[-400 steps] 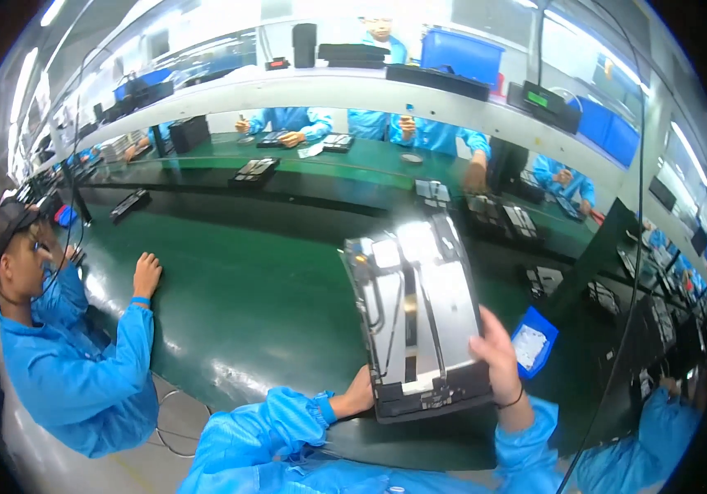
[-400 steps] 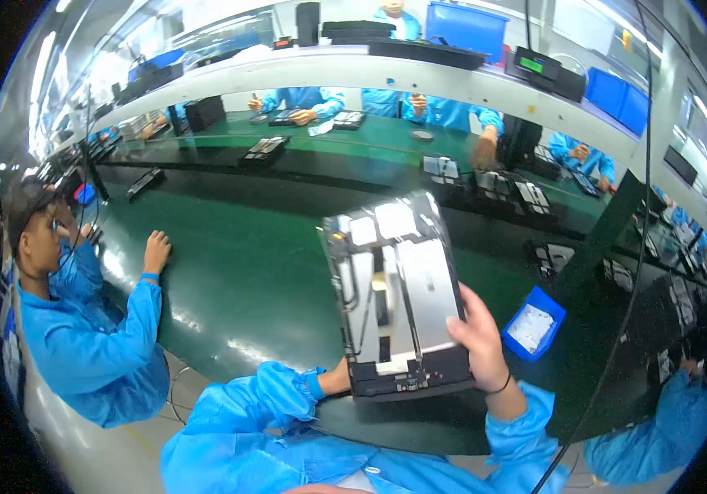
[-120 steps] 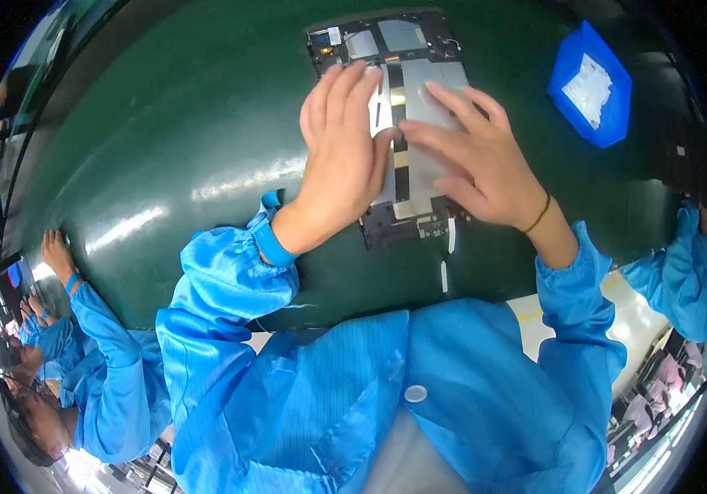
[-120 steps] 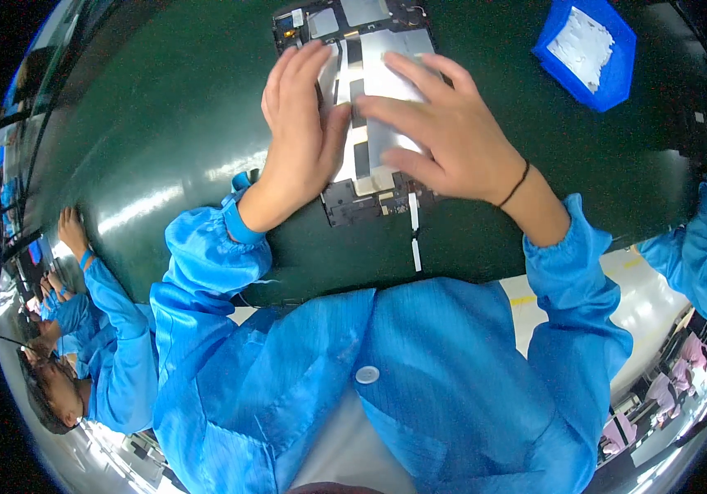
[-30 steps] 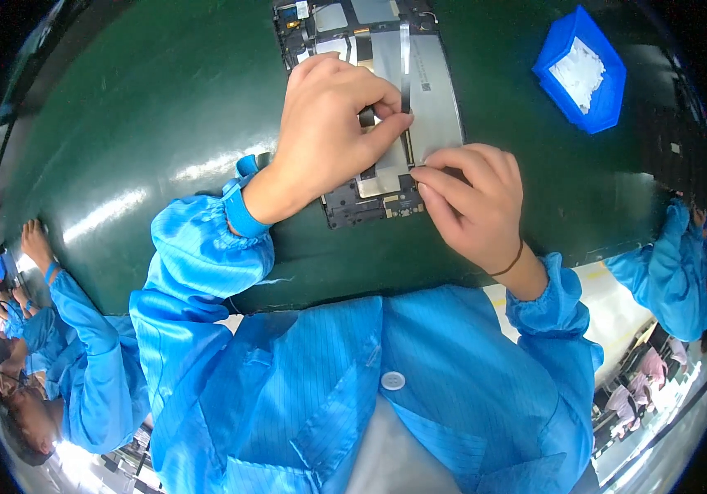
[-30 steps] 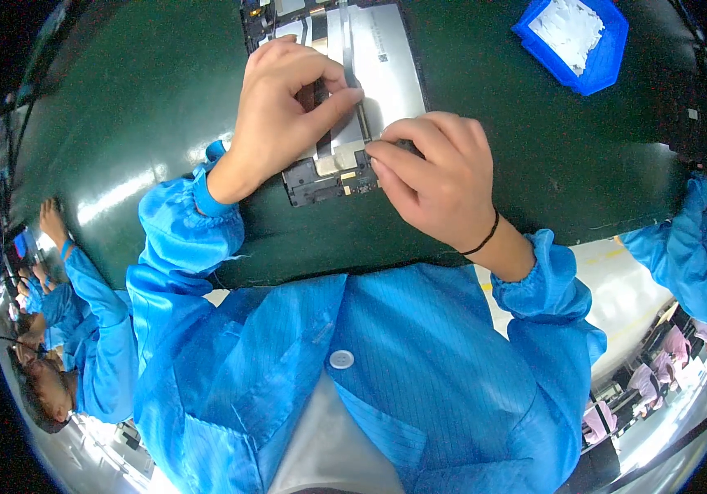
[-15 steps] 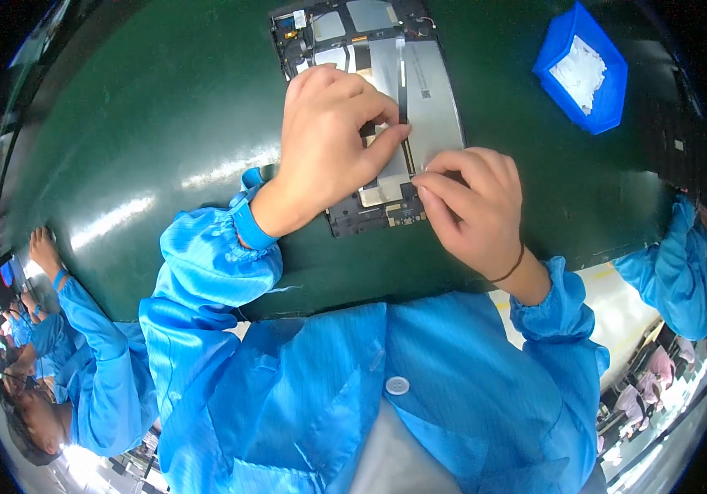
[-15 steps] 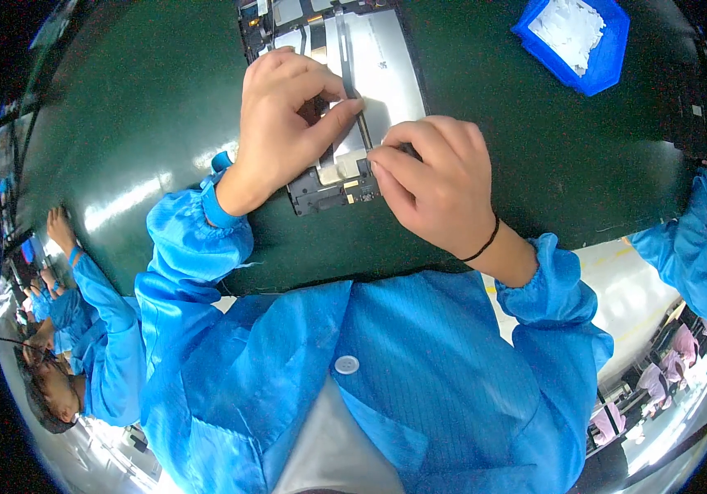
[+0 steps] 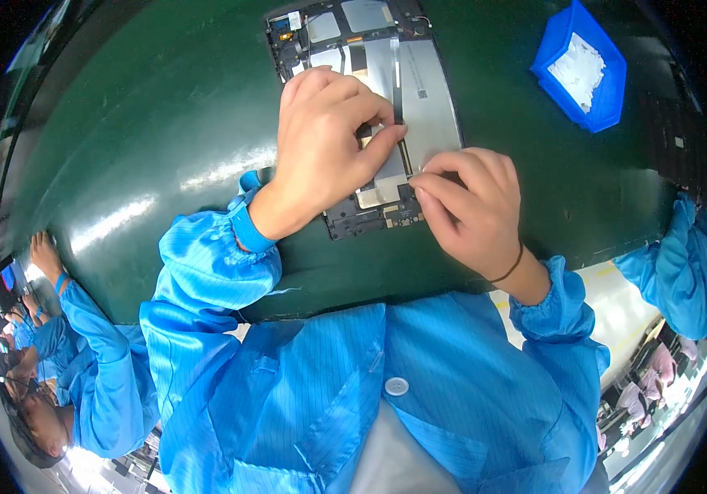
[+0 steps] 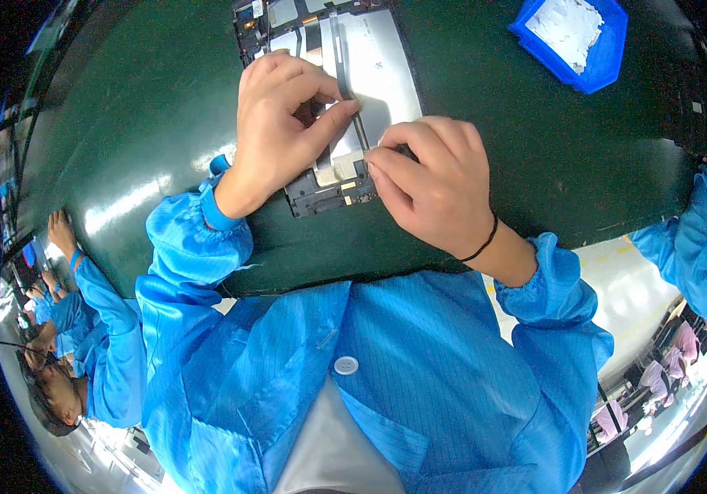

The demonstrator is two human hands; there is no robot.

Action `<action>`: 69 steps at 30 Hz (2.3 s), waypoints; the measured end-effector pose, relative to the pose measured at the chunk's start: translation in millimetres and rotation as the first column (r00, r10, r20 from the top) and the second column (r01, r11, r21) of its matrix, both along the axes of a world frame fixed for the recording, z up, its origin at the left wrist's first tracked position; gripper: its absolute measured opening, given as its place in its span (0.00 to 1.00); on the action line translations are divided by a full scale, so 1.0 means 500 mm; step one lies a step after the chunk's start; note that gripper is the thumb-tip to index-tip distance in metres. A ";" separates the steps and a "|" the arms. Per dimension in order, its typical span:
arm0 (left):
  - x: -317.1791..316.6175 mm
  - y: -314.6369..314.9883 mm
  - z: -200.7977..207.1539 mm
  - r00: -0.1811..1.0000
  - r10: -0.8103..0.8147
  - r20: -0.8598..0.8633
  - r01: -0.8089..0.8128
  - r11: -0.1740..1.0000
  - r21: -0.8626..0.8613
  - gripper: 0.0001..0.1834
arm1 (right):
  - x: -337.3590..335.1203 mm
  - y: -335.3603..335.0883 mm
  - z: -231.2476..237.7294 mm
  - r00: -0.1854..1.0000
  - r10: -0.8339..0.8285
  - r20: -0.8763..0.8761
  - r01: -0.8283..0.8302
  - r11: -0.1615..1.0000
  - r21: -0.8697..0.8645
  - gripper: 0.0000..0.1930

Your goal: The person repeatedly takes tablet device frames from the assembly line, attaches internal ribbon cables and adhesive strips by hand, presses them into place, and passes the assembled frames along the conveyor belt.

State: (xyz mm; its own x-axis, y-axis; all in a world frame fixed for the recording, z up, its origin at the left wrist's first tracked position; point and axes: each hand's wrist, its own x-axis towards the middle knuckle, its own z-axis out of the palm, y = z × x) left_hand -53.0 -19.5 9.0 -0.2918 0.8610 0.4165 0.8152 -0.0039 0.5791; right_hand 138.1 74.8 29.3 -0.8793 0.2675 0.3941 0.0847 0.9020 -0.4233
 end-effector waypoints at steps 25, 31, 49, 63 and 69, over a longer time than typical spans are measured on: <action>0.004 -0.001 0.001 0.999 0.017 -0.042 -0.017 1.000 0.002 0.06 | 0.002 -0.005 0.002 1.000 -0.003 0.023 0.003 1.000 -0.004 0.07; 0.004 0.001 0.004 0.998 0.054 0.031 -0.054 0.998 -0.014 0.27 | 0.000 -0.012 0.011 0.988 0.074 0.139 -0.093 0.987 0.134 0.09; 0.016 -0.035 -0.028 0.922 0.292 0.253 -0.354 0.901 0.250 0.41 | -0.099 0.114 -0.030 0.984 -0.172 0.049 0.176 0.981 -0.085 0.28; 0.039 -0.055 -0.054 0.738 -0.093 0.669 -0.301 0.841 0.449 0.40 | -0.144 0.147 0.060 0.975 -0.222 0.000 0.095 0.414 -0.905 0.29; 0.040 -0.034 -0.062 0.773 0.045 0.633 -0.246 0.941 0.233 0.36 | -0.266 0.518 0.067 0.937 -0.324 0.133 0.291 0.508 -0.810 0.30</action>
